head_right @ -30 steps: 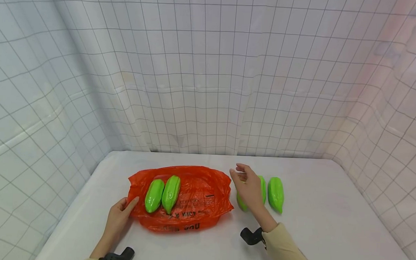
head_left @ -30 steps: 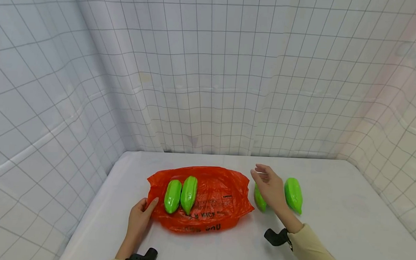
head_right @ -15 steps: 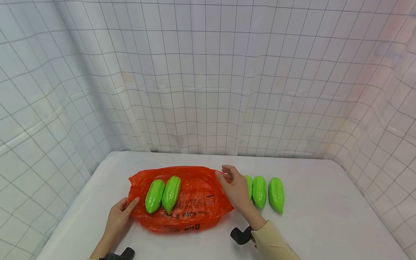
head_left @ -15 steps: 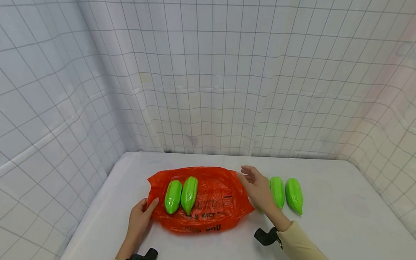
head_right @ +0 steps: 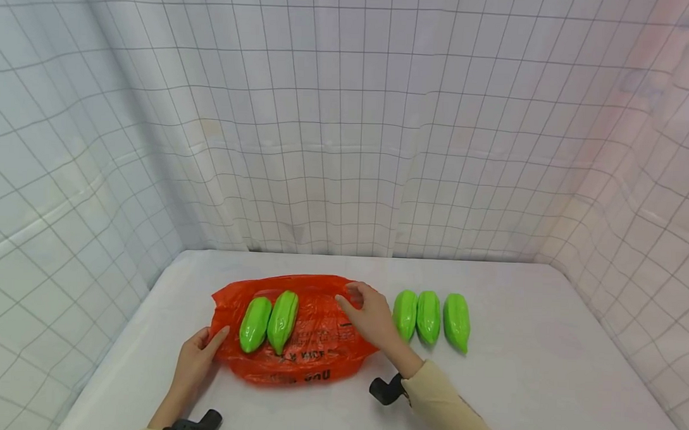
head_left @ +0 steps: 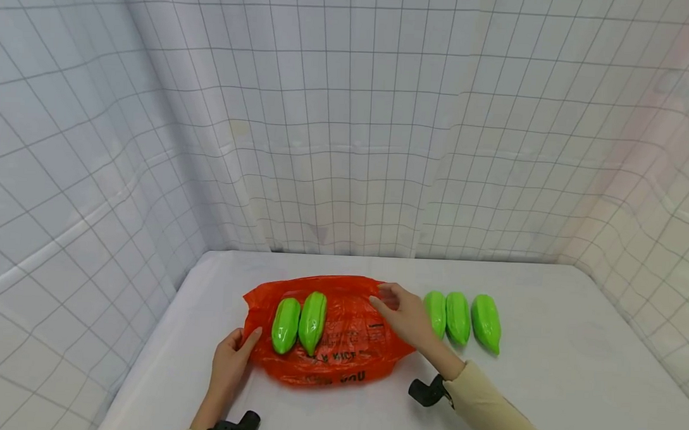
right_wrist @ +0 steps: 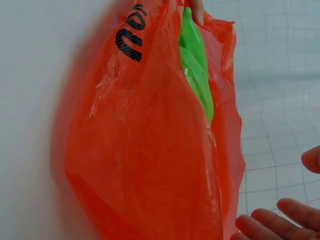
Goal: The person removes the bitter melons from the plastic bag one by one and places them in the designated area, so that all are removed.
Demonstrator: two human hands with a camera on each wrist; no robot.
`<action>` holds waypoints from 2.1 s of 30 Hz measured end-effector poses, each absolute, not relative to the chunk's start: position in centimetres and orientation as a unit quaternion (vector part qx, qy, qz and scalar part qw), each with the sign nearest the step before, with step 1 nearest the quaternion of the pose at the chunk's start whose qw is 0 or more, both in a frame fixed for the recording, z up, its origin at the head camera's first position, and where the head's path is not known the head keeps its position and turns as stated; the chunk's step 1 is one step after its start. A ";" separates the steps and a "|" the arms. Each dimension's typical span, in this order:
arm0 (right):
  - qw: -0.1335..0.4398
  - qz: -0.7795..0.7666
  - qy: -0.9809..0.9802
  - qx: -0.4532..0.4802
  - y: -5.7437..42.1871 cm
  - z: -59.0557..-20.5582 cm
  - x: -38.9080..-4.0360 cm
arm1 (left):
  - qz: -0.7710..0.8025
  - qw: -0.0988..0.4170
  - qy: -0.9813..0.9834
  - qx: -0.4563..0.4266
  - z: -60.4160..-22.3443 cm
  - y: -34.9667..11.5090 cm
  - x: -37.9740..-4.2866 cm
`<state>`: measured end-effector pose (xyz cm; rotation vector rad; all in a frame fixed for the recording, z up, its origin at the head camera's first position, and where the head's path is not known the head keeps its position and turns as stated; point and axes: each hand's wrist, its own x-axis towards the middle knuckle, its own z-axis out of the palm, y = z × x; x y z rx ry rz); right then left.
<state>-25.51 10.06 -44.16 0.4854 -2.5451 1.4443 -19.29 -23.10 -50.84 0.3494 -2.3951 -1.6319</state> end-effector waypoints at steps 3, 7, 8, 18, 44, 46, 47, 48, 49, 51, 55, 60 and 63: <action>0.069 0.480 -0.858 0.171 9.6 -44.2 -25.6 | -0.556 0.112 -0.815 0.118 -50.8 -23.1 -19.3; 0.041 0.475 -0.860 0.184 8.8 -44.0 -25.6 | -0.559 0.112 -0.813 0.118 -50.9 -23.1 -19.3; 0.035 0.471 -0.861 0.188 8.6 -44.0 -25.7 | -0.559 0.112 -0.813 0.118 -50.9 -23.1 -19.3; -0.040 0.459 -0.864 0.204 6.6 -43.0 -25.9 | -0.556 0.110 -0.815 0.121 -50.8 -23.1 -19.3; -0.101 0.442 -0.872 0.184 1.9 -44.8 -27.1 | -0.549 0.109 -0.818 0.132 -50.7 -23.0 -19.4; -0.102 0.440 -0.873 0.183 1.6 -44.9 -27.1 | -0.547 0.109 -0.819 0.132 -50.7 -23.0 -19.4; -0.103 0.440 -0.873 0.183 1.5 -44.9 -27.1 | -0.547 0.109 -0.819 0.132 -50.8 -23.0 -19.4; -0.104 0.439 -0.873 0.183 1.4 -44.9 -27.1 | -0.547 0.109 -0.820 0.131 -50.8 -23.0 -19.4; -0.104 0.437 -0.874 0.183 1.2 -45.0 -27.1 | -0.546 0.110 -0.820 0.131 -50.8 -23.1 -19.5; -0.102 0.439 -0.873 0.185 1.0 -45.1 -27.1 | -0.546 0.111 -0.820 0.131 -50.8 -23.1 -19.5; -0.096 0.440 -0.874 0.181 0.5 -45.4 -27.1 | -0.547 0.111 -0.820 0.130 -50.9 -23.1 -19.5; -0.091 0.438 -0.878 0.169 0.1 -45.5 -27.0 | -0.552 0.108 -0.816 0.131 -50.9 -23.1 -19.5; -0.090 0.430 -0.883 0.165 -0.1 -45.6 -27.0 | -0.553 0.110 -0.815 0.131 -50.9 -23.1 -19.5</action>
